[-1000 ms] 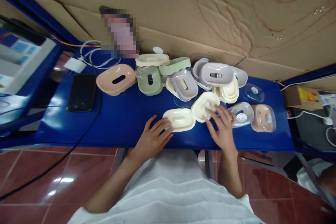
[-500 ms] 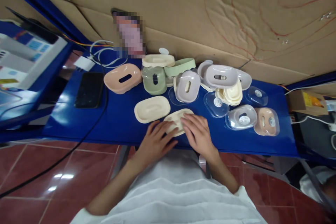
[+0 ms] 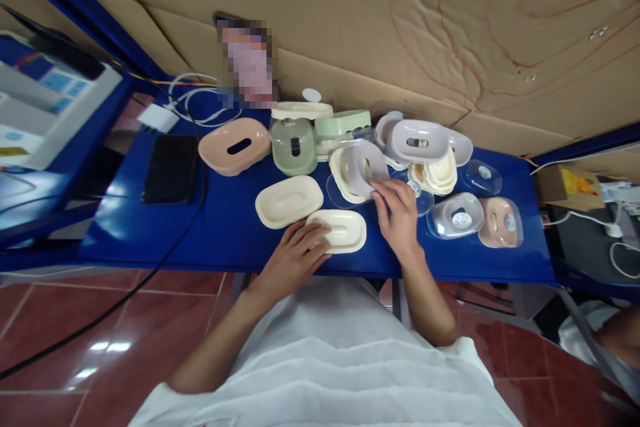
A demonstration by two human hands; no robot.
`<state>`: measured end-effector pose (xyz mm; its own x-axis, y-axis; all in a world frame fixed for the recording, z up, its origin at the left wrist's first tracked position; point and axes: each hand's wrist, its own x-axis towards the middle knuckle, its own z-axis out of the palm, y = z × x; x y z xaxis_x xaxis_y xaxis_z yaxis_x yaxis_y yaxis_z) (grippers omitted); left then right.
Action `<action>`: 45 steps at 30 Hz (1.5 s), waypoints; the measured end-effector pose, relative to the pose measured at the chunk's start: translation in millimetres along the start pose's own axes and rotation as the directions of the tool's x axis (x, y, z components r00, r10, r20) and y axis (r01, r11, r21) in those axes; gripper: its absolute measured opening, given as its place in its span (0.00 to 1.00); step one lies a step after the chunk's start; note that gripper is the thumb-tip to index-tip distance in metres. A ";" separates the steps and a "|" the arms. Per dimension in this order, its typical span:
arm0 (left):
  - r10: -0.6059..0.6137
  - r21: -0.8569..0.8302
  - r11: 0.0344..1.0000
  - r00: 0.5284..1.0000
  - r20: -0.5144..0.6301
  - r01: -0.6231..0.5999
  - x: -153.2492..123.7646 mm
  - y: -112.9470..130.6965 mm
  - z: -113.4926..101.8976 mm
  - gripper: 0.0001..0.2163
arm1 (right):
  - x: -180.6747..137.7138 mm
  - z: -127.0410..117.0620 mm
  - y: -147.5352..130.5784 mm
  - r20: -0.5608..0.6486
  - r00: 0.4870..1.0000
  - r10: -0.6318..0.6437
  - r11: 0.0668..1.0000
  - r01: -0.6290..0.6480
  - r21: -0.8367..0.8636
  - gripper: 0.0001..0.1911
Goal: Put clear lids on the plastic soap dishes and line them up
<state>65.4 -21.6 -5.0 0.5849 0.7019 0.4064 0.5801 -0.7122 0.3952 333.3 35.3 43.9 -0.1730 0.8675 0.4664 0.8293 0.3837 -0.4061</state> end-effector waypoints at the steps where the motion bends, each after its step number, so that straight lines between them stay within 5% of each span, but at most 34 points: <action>1: 0.001 -0.009 1.000 1.000 -0.005 -0.001 -0.1 -0.5 -0.4 0.08 | -5.7 -9.0 -1.0 -0.012 0.999 -0.040 0.999 0.040 0.021 0.16; 7: -0.051 -0.081 0.996 0.996 -0.075 0.045 -0.5 -1.8 -1.6 0.27 | -72.9 -43.2 -14.0 0.070 0.982 -0.178 0.972 0.164 0.169 0.22; 13: -0.078 -0.130 0.990 0.989 -0.123 0.062 -5.1 -3.4 4.4 0.34 | -113.7 -15.6 -18.7 0.174 0.974 -0.143 0.981 0.116 0.157 0.23; 15: -0.096 -0.127 0.988 0.990 -0.103 0.083 -6.2 -3.0 5.3 0.37 | -111.8 -3.6 -21.5 0.198 0.970 -0.140 0.986 0.120 0.113 0.28; 18: -0.089 -0.107 0.991 0.991 -0.100 0.078 -7.7 -1.1 3.5 0.38 | -103.7 0.9 -26.9 0.234 0.957 -0.170 0.985 0.160 0.063 0.23; 24: -0.046 0.020 0.999 0.999 0.005 0.046 -13.6 0.6 -6.1 0.29 | -91.9 -13.0 -28.0 0.398 0.860 -0.318 0.947 0.302 0.105 0.21; 34: 0.012 0.034 0.999 0.998 0.062 -0.014 -16.4 -6.1 -5.0 0.26 | -91.1 4.7 -18.7 0.400 0.846 -0.351 0.936 0.329 0.124 0.21; 39: -0.004 -0.037 0.999 1.000 0.014 0.005 -18.1 -3.4 -8.2 0.26 | -53.1 2.0 -8.6 0.363 0.913 -0.186 0.982 0.188 0.028 0.23; 45: -0.053 -0.049 0.997 0.998 -0.038 0.052 -22.3 -0.9 -11.5 0.23 | 6.4 10.3 -7.5 0.434 0.886 -0.163 0.964 0.236 -0.120 0.19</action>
<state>45.3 -36.7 -4.9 0.5310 0.7383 0.4158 0.5811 -0.6744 0.4555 320.5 41.2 41.9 -0.5190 0.8435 0.1385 0.8226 0.5369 -0.1873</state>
